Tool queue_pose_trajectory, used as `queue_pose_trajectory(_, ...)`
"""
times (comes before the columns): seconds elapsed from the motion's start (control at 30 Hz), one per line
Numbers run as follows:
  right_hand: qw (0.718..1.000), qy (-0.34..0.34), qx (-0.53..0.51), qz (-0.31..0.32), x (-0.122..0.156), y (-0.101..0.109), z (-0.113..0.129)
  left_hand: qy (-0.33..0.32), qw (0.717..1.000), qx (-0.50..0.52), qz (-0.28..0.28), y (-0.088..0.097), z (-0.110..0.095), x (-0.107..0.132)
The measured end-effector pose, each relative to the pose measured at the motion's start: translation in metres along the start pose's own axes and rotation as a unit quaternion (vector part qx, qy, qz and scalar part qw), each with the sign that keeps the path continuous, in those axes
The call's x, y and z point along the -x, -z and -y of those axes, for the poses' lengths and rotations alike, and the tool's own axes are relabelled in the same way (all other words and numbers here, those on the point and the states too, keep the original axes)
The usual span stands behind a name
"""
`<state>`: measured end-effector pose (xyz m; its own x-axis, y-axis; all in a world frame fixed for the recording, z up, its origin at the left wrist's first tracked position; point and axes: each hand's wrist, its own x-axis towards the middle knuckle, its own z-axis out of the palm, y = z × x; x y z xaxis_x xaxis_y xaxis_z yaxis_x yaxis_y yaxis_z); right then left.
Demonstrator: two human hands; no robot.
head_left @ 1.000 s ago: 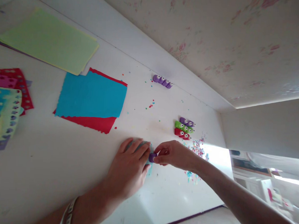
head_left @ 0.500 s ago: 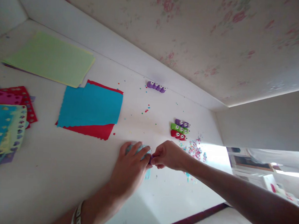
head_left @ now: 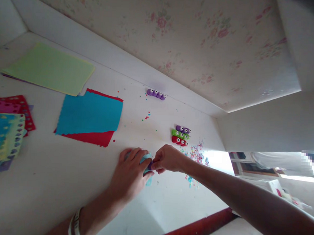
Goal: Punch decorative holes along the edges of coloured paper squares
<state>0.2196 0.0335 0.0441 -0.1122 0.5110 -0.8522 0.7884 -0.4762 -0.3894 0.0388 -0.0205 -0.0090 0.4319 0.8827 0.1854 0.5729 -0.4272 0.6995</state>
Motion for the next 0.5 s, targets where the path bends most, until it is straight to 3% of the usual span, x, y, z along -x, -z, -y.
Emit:
queue_pose_trajectory(0.2,1.0,0.002,0.004,-0.01,0.002,0.001,0.001,0.0,1.0,-0.011,0.002,0.001,-0.001,0.0)
queue_pose_trajectory(0.5,0.995,0.033,-0.088,-0.014,0.001,-0.003,-0.015,-0.016,0.999,-0.03,-0.006,0.001,0.0,0.003)
